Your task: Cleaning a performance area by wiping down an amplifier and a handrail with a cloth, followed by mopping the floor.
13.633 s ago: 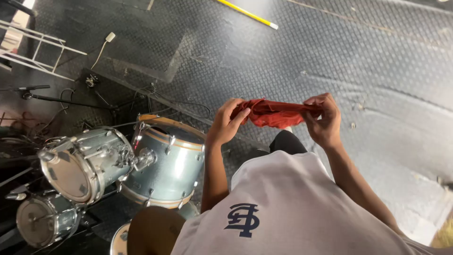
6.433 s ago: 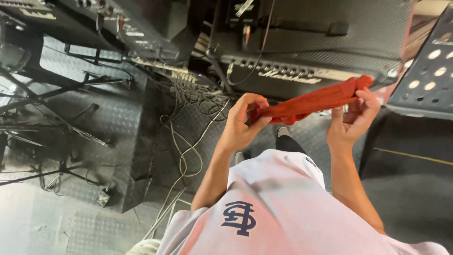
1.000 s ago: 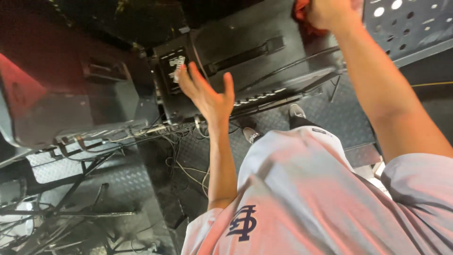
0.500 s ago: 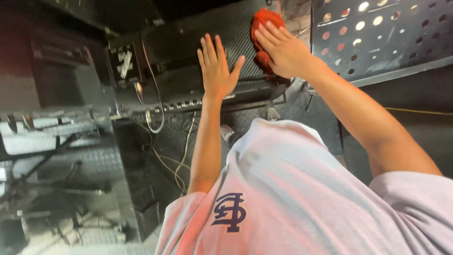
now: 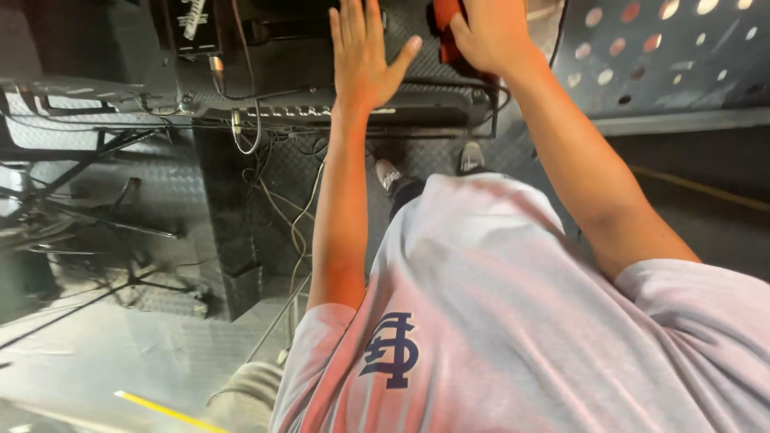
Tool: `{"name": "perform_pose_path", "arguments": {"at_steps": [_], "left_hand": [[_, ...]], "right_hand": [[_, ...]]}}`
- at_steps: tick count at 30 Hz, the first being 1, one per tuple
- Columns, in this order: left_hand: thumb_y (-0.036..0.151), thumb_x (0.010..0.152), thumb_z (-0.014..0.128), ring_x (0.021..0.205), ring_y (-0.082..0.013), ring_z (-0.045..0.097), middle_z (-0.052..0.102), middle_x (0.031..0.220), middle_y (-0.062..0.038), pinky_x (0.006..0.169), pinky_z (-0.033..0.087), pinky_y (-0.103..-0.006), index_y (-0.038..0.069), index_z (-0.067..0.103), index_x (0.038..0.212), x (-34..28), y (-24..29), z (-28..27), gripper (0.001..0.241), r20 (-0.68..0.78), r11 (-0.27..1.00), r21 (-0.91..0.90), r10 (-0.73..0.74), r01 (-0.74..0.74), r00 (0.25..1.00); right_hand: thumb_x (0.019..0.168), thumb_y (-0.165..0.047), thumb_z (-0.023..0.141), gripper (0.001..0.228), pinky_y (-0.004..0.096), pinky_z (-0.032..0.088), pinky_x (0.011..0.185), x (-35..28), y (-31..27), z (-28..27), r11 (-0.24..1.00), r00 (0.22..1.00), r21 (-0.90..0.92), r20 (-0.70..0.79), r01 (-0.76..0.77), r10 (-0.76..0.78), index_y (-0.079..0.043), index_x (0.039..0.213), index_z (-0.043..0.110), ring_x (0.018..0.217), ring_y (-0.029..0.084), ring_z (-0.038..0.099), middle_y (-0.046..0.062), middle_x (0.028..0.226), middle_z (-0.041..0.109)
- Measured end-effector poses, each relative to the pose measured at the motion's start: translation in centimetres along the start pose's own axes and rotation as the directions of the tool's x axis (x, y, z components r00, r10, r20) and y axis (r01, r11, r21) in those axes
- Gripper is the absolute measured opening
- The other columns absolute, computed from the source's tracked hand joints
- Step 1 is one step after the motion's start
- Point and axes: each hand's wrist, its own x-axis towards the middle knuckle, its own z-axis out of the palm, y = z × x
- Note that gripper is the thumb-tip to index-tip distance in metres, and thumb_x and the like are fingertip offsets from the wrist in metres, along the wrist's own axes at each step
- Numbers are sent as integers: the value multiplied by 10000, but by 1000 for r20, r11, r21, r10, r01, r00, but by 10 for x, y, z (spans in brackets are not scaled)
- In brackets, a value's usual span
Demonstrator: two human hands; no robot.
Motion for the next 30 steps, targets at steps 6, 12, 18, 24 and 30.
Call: {"name": "perform_pose_path", "arguments": {"at_steps": [6, 12, 18, 24, 30], "left_hand": [[624, 1051, 600, 1576, -476, -6, 19, 1678, -324, 1288, 41, -602, -56, 94, 1626, 9, 20, -1, 1024, -128, 994, -9, 105, -107, 986], [576, 1075, 602, 1610, -424, -72, -44, 1730, -261, 1312, 15, -617, 1, 86, 1669, 41, 105, -8, 975, -84, 973, -104, 200, -208, 976], [553, 1104, 586, 1634, -349, 51, 92, 1723, -192, 1359, 76, -511, 9, 112, 1662, 58, 123, 14, 913, 0, 967, -160, 202, -200, 979], [677, 1063, 370, 1614, -308, 106, 154, 1750, -128, 1334, 90, -490, 45, 149, 1665, 56, 122, 2, 900, 12, 928, -349, 140, -127, 990], [767, 1045, 273, 1618, -338, 91, 110, 1759, -142, 1332, 92, -521, 42, 112, 1673, 60, 131, -3, 972, 66, 952, -290, 120, -96, 991]], "right_hand": [[1078, -84, 564, 778, 517, 336, 1232, -94, -45, -34, 955, 938, 285, -346, 80, 25, -88, 1703, 102, 1517, 519, 342, 364, 1649, 301], [1139, -504, 376, 724, 387, 154, 1310, -123, 22, 61, 400, 950, 904, 20, -151, 312, -133, 1685, 78, 1645, 292, 103, 154, 1763, 126], [1137, -426, 432, 707, 256, 390, 749, -65, 82, 144, -129, 749, 931, 353, -343, 560, -251, 1764, 156, 875, 121, 431, 98, 1111, 444], [1094, -266, 460, 571, 543, 249, 1314, -34, 1, 6, 700, 892, 706, -380, 109, 244, -121, 1623, 301, 1585, 429, 263, 224, 1694, 268], [971, -446, 481, 820, 422, 87, 1368, -46, 53, 95, 529, 880, 815, -412, 238, 238, -15, 1637, 274, 1644, 243, 165, 98, 1727, 246]]}}
